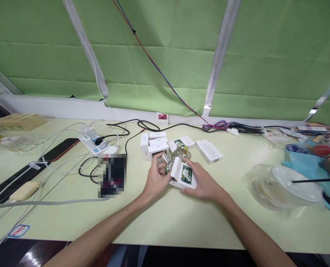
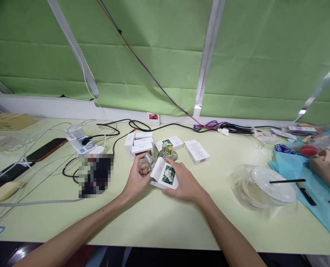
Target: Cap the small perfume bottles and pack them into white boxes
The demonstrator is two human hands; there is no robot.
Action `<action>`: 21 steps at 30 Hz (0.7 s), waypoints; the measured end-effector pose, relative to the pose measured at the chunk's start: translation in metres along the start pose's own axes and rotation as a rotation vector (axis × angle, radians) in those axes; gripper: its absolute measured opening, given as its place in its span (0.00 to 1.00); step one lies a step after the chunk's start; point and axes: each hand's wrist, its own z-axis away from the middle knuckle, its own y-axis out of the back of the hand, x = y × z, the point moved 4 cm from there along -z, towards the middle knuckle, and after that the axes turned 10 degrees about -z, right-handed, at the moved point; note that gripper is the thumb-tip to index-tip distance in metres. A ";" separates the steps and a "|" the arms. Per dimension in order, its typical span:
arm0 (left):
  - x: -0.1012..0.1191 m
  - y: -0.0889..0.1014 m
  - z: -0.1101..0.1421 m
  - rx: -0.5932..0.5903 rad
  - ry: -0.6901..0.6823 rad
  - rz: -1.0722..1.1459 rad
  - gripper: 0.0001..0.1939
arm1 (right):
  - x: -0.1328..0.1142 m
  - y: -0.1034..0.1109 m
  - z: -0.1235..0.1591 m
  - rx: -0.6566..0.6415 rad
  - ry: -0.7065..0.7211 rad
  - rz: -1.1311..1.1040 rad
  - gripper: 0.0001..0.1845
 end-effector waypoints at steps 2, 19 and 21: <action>-0.003 -0.002 0.001 -0.015 0.006 -0.035 0.37 | 0.000 0.000 0.000 0.002 -0.003 0.008 0.57; -0.006 -0.006 0.000 -0.101 0.073 -0.090 0.29 | -0.001 0.001 -0.001 0.004 -0.060 0.079 0.54; -0.009 -0.007 -0.001 -0.111 0.084 -0.095 0.29 | -0.002 0.001 -0.002 0.003 -0.067 0.092 0.54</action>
